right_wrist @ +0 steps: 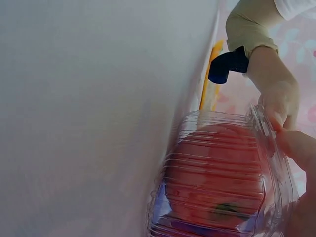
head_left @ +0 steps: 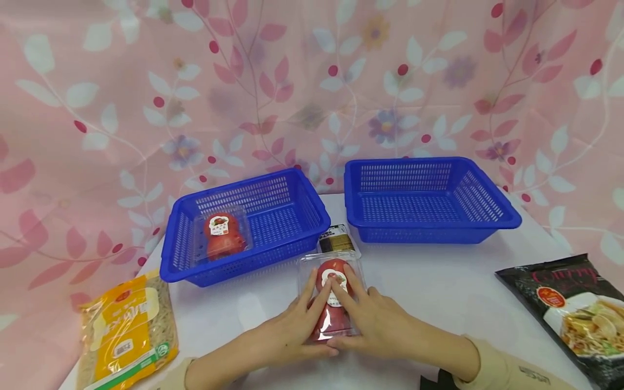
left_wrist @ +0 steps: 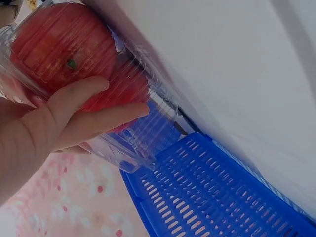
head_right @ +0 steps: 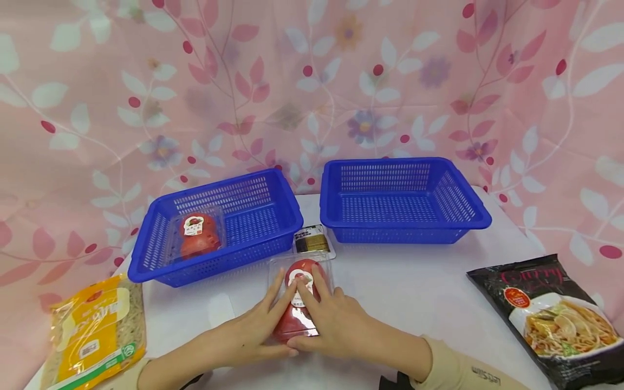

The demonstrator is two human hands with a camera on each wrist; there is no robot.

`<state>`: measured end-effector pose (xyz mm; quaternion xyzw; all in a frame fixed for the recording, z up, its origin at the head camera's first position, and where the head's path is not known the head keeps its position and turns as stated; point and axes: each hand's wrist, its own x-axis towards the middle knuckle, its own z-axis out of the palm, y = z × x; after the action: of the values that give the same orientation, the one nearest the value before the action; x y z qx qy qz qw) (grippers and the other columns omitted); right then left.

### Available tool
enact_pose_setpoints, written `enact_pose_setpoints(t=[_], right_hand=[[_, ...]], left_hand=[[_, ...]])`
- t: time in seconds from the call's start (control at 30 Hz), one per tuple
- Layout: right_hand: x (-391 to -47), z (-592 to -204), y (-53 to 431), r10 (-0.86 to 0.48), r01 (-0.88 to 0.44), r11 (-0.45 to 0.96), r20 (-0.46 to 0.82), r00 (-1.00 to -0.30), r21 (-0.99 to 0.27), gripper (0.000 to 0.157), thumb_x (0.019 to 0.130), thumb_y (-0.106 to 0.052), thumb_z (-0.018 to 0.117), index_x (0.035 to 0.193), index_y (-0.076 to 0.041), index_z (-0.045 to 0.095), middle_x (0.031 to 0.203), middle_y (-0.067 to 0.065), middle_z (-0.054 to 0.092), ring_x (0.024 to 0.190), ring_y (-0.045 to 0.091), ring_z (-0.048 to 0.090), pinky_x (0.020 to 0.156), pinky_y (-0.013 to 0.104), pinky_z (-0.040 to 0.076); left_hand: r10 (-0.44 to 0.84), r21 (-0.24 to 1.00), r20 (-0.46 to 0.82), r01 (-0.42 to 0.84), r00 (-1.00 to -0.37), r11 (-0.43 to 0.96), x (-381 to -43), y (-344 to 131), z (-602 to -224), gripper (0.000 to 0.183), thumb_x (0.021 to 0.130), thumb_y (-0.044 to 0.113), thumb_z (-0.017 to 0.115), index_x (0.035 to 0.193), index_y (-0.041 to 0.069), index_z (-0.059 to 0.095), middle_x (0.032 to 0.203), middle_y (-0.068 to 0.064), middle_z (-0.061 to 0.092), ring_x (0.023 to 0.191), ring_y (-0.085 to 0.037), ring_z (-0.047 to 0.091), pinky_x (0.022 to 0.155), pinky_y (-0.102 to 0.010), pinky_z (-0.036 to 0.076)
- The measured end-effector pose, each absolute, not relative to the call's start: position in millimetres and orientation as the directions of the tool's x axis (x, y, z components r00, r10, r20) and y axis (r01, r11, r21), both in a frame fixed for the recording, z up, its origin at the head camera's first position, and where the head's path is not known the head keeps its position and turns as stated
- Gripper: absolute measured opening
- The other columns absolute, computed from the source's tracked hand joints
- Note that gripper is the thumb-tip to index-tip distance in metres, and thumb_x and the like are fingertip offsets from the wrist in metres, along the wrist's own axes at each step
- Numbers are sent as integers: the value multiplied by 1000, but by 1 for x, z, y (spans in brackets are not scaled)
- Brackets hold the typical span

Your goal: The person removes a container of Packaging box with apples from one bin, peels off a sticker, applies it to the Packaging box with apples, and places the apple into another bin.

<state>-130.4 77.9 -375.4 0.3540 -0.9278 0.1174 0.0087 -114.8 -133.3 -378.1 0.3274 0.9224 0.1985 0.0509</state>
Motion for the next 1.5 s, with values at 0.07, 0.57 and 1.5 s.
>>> enact_pose_setpoints(t=[0.07,0.57,1.5], right_hand=[[-129,-374,79,-657,-657,718,91,-749,-229,95,75,-77,39,146,-15,26,148,22,14,91,37,56,63,43,52],[-123,-345,84,-671,-693,676,182,-719,-251,91,76,-75,42,145,-19,27,151,15,15,92,30,56,67,42,52],[-241,-282,9,-631,-772,518,446,-635,-367,47,90,-35,54,134,-17,49,142,11,35,124,35,39,89,49,44]], left_hand=[[624,411,38,581,-781,702,-114,-132,-378,103,78,58,59,148,17,-6,149,-24,-10,129,-41,27,96,-48,37],[574,429,110,560,-811,709,-100,-129,-352,101,76,63,58,148,25,-2,151,-16,-9,127,-37,34,95,-46,39],[250,401,610,565,-752,721,-201,-189,-303,54,82,32,68,129,11,52,142,-20,33,122,-41,40,81,-49,47]])
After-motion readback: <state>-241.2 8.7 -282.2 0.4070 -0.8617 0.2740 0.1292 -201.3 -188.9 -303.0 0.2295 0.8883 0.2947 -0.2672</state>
